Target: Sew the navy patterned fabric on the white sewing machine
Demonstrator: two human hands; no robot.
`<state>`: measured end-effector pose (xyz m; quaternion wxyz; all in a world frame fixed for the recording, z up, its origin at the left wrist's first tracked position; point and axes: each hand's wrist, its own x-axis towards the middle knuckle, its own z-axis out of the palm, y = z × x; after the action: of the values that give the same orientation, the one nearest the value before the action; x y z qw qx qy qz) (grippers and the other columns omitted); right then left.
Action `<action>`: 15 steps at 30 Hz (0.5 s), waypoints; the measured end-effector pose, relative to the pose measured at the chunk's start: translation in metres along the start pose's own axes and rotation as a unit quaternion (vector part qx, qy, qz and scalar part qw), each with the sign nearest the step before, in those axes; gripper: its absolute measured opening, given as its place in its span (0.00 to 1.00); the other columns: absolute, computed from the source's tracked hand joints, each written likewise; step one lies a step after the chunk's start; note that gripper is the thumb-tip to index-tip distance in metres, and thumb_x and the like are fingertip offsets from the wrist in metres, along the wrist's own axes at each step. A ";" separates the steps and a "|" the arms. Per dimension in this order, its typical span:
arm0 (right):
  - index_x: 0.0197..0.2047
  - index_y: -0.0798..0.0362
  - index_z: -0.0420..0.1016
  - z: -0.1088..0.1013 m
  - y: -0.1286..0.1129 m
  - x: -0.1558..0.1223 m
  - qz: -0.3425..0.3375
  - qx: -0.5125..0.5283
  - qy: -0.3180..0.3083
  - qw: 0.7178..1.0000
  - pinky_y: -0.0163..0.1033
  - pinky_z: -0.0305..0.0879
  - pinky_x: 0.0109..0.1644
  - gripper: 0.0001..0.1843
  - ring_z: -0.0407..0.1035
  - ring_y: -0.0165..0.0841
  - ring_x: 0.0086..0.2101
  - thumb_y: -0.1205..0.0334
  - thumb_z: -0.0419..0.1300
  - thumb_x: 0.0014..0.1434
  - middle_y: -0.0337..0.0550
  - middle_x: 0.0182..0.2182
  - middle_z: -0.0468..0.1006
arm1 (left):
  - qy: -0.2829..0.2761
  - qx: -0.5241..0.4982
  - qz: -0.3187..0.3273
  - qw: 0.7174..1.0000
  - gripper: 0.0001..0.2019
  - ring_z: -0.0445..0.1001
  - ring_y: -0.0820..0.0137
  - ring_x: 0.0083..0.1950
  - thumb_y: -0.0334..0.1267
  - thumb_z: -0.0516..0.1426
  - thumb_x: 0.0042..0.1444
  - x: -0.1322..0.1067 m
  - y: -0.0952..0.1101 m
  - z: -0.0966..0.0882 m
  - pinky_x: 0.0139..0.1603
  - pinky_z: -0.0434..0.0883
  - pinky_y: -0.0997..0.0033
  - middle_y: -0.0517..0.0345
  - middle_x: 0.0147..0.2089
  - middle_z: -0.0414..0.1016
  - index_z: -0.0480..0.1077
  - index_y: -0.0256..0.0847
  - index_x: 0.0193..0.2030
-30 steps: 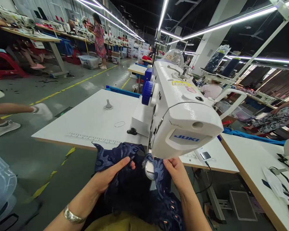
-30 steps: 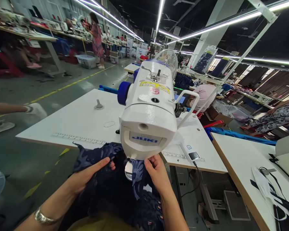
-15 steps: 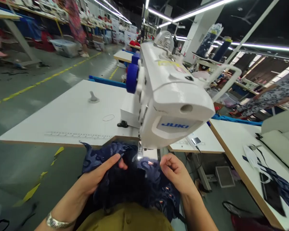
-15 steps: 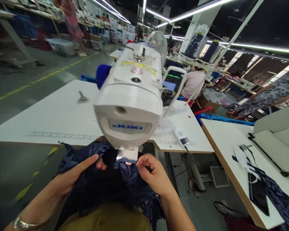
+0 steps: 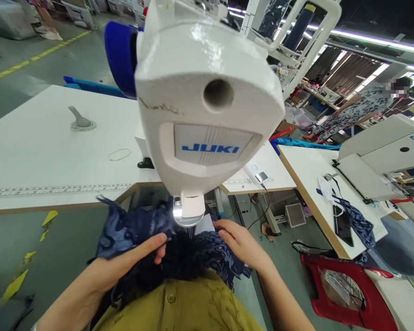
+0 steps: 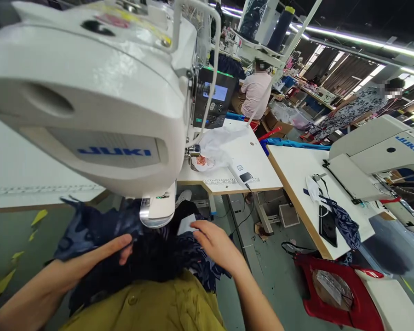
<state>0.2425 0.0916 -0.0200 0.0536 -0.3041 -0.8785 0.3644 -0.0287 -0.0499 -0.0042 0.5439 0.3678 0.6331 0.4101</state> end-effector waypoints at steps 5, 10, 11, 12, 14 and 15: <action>0.61 0.53 0.64 0.020 -0.058 0.036 -0.196 0.098 -0.028 0.975 0.42 0.58 0.62 0.20 0.62 0.37 0.59 0.58 0.49 0.69 0.51 0.59 0.69 | -0.116 0.041 0.037 0.992 0.17 0.77 0.67 0.34 0.50 0.56 0.60 -0.006 0.017 0.014 0.42 0.75 0.68 0.57 0.31 0.81 0.78 0.42 0.30; 0.44 0.50 0.74 0.021 -0.058 0.042 -0.111 0.113 -0.074 0.985 0.34 0.65 0.40 0.12 0.70 0.32 0.36 0.53 0.61 0.61 0.39 0.37 0.76 | -0.084 0.062 0.030 0.994 0.16 0.78 0.64 0.34 0.47 0.59 0.57 -0.014 0.017 0.008 0.40 0.75 0.70 0.56 0.28 0.81 0.77 0.42 0.24; 0.41 0.50 0.74 0.017 -0.057 0.039 -0.093 0.115 -0.085 0.985 0.33 0.62 0.36 0.11 0.68 0.30 0.32 0.53 0.62 0.60 0.37 0.33 0.75 | -0.051 0.063 0.032 0.996 0.15 0.77 0.65 0.32 0.47 0.61 0.55 -0.016 0.014 0.007 0.38 0.75 0.71 0.56 0.26 0.80 0.76 0.43 0.21; 0.39 0.50 0.74 0.012 -0.057 0.036 -0.076 0.117 -0.093 0.986 0.33 0.60 0.33 0.11 0.66 0.29 0.30 0.52 0.62 0.59 0.36 0.30 0.74 | -0.020 0.059 0.036 0.997 0.15 0.77 0.65 0.30 0.47 0.62 0.53 -0.018 0.009 0.006 0.37 0.75 0.72 0.56 0.25 0.79 0.75 0.44 0.19; 0.35 0.50 0.74 0.000 -0.061 0.031 -0.054 0.132 -0.086 0.986 0.33 0.58 0.32 0.12 0.64 0.29 0.29 0.50 0.62 0.60 0.35 0.28 0.72 | 0.031 0.022 0.033 0.999 0.11 0.78 0.63 0.31 0.46 0.66 0.49 -0.020 0.002 0.004 0.37 0.76 0.71 0.55 0.26 0.80 0.77 0.45 0.21; 0.36 0.50 0.74 -0.006 -0.064 0.029 -0.049 0.149 -0.070 0.985 0.33 0.58 0.33 0.11 0.65 0.29 0.30 0.50 0.61 0.60 0.36 0.29 0.73 | 0.058 -0.003 0.022 0.998 0.09 0.79 0.61 0.32 0.47 0.67 0.46 -0.020 -0.001 0.003 0.39 0.77 0.70 0.55 0.28 0.82 0.79 0.45 0.25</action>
<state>0.1893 0.0769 0.0235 0.0545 -0.2227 -0.8299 0.5086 -0.0232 -0.0679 0.0027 0.4983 0.3561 0.6538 0.4444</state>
